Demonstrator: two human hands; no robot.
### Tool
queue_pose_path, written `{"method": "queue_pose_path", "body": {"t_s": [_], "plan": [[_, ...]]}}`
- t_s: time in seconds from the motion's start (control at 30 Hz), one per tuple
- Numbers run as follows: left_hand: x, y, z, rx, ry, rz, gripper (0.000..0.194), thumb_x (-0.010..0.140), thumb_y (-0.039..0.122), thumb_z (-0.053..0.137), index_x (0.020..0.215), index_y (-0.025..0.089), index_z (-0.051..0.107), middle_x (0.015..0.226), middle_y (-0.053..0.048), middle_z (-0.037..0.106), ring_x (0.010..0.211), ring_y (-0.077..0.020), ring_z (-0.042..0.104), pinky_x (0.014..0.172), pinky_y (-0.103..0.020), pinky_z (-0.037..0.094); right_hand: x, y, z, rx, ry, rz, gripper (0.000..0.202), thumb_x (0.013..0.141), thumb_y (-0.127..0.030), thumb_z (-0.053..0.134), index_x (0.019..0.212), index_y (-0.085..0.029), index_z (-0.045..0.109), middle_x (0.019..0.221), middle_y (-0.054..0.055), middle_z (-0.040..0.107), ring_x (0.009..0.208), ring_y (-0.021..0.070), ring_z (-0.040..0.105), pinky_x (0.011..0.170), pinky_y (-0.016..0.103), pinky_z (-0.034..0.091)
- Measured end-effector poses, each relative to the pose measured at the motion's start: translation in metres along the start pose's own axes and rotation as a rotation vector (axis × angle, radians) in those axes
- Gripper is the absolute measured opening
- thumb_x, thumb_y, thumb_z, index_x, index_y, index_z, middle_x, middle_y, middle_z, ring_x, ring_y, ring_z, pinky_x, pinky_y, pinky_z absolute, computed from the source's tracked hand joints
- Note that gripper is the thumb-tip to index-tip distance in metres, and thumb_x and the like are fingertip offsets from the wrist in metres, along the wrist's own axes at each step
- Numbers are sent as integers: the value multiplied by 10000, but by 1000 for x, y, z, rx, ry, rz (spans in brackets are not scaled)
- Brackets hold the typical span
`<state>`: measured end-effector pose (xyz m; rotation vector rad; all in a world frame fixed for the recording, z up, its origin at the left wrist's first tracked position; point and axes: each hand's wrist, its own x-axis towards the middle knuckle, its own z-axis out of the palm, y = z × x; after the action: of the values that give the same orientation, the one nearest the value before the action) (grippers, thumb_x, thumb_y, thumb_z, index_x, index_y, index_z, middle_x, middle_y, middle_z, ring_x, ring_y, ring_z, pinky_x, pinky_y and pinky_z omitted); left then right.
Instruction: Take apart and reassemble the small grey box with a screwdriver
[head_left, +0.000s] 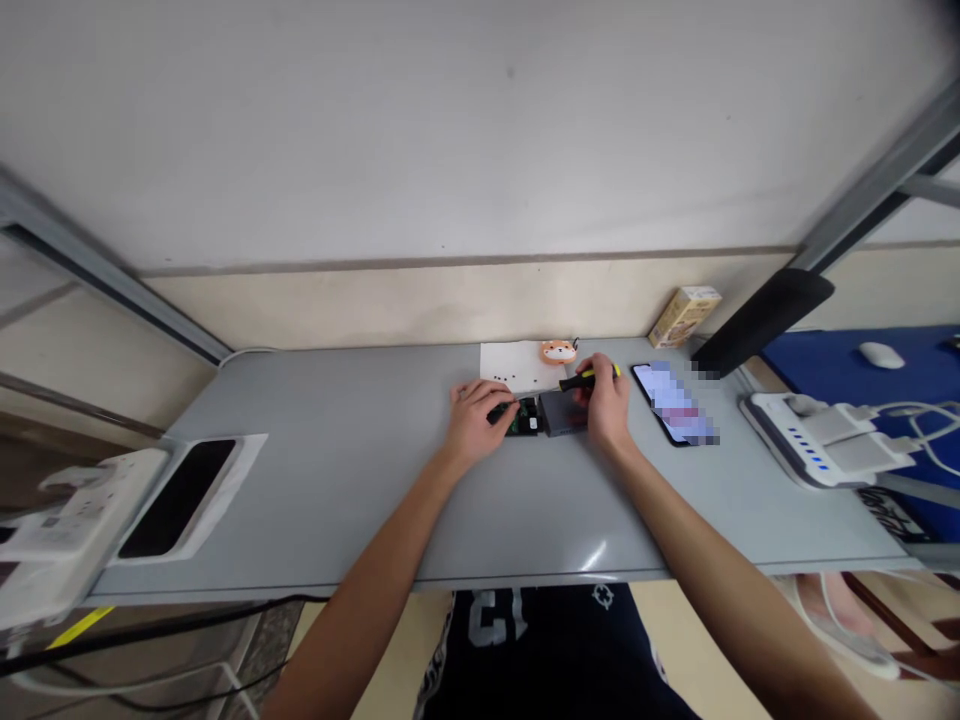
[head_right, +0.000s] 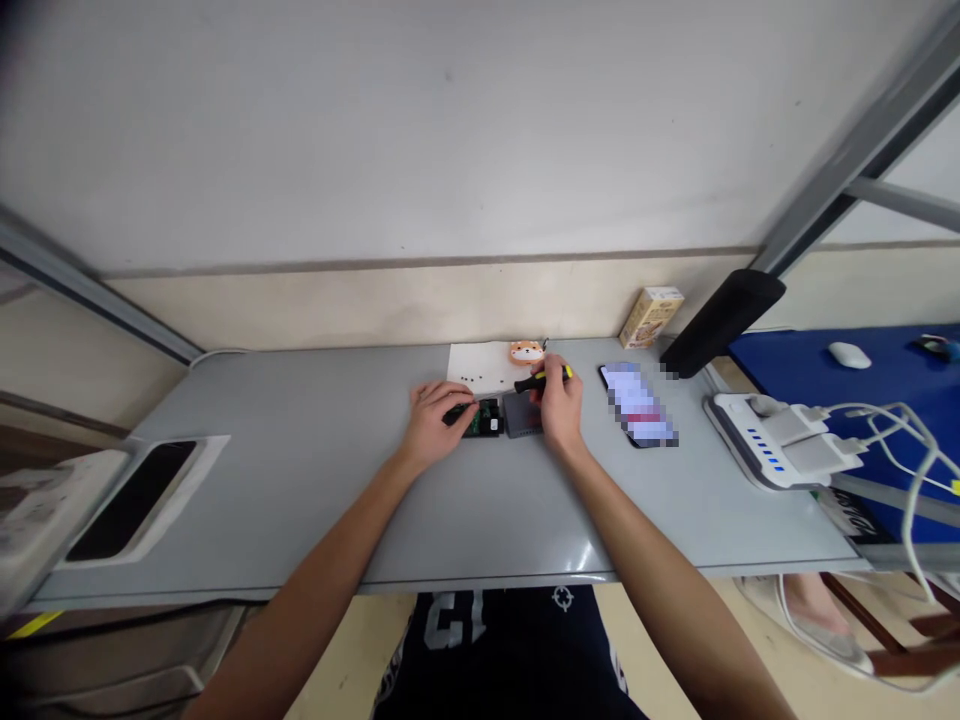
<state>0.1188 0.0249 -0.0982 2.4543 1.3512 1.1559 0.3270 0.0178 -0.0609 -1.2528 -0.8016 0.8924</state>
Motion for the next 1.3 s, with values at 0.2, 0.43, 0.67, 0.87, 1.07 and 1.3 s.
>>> {"method": "queue_pose_path", "body": {"t_s": [0.2, 0.43, 0.67, 0.87, 1.07, 1.3], "plan": [[0, -1, 1, 2, 20, 17, 133, 974, 344, 660, 903, 245, 713, 1002, -6, 761, 994, -200, 678, 983, -439, 344, 0, -1, 0, 0, 10, -13, 380, 893, -564, 541, 755, -216, 605, 537, -44, 500, 453, 104, 470, 419, 209, 358], [0, 1, -1, 6, 0, 20, 149, 986, 348, 641, 910, 245, 718, 988, -14, 760, 975, -200, 673, 981, -438, 345, -1, 0, 0, -6, -12, -51, 350, 887, -529, 542, 736, -218, 594, 547, -43, 502, 453, 102, 471, 414, 208, 348], [0, 0, -4, -15, -10, 2, 181, 1003, 371, 615, 930, 254, 733, 1006, -17, 750, 991, -196, 662, 998, -436, 339, -3, -3, -2, 18, -1, -117, 360, 890, -542, 519, 735, -224, 585, 525, -45, 466, 451, 112, 452, 387, 197, 337], [0, 4, -7, -22, -65, 1, 224, 1022, 398, 578, 953, 263, 743, 1028, -22, 748, 1008, -196, 656, 998, -433, 349, -2, -5, -5, -10, 11, -100, 366, 891, -555, 508, 742, -230, 583, 511, -49, 465, 448, 117, 442, 400, 206, 365], [-1, 4, -6, -35, -65, 25, 219, 1030, 381, 569, 968, 261, 741, 1032, -20, 745, 1013, -191, 658, 995, -426, 352, -1, -5, -6, -6, -27, -167, 382, 920, -535, 513, 715, -218, 569, 535, -48, 467, 442, 102, 458, 417, 216, 335], [-1, 4, -7, -48, -53, 48, 206, 1021, 378, 589, 959, 267, 750, 1000, -16, 744, 984, -189, 657, 977, -425, 360, 1, -6, -1, 9, 6, -203, 405, 874, -628, 613, 871, -227, 556, 626, -62, 514, 473, 98, 499, 456, 227, 379]]}}
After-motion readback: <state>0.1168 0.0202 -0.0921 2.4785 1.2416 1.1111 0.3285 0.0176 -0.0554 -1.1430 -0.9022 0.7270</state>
